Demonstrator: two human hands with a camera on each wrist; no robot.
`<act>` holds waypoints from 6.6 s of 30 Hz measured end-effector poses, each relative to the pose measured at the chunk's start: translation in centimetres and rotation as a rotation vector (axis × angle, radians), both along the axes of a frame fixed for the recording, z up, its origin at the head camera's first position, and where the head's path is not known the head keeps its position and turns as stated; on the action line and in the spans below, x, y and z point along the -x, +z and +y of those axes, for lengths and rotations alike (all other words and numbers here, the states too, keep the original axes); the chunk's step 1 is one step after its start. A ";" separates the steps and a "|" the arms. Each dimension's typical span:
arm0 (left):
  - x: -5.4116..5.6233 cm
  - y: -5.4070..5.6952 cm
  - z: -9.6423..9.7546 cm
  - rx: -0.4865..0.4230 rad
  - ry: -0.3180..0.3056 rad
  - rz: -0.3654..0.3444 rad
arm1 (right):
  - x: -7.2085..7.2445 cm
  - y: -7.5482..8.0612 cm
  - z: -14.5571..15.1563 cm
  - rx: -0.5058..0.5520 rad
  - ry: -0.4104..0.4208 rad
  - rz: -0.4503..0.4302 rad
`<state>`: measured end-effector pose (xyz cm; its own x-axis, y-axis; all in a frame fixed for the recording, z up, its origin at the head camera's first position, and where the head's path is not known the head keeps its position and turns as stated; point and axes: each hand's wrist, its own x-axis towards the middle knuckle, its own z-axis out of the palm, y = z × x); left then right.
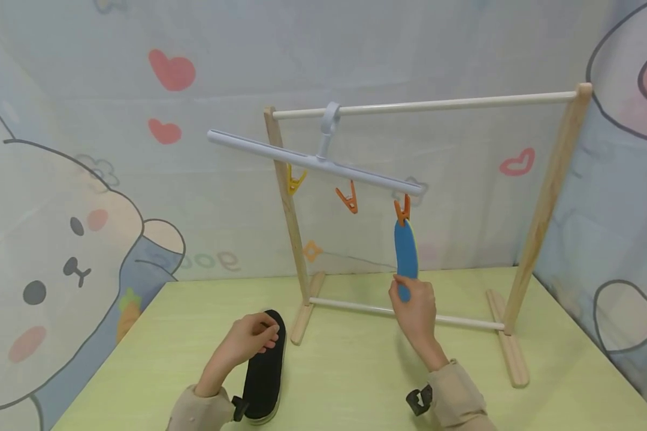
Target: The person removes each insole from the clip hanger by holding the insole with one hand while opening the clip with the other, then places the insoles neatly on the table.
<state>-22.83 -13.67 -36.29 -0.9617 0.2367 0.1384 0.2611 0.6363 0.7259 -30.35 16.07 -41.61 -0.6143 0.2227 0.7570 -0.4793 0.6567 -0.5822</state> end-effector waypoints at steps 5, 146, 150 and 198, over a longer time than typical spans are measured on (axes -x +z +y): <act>0.3 -0.1 0.7 -0.003 -0.021 0.027 | 0.4 0.4 0.3 0.065 -0.012 0.078; 4.8 -4.6 10.0 -0.161 -0.177 0.097 | 3.8 10.5 2.3 0.143 0.062 -0.130; 4.9 -4.7 10.2 -0.182 -0.167 0.101 | 3.5 10.7 2.2 0.143 0.069 -0.133; 5.4 -6.1 12.7 -0.210 -0.204 -0.046 | 2.1 11.0 1.0 0.052 0.151 -0.139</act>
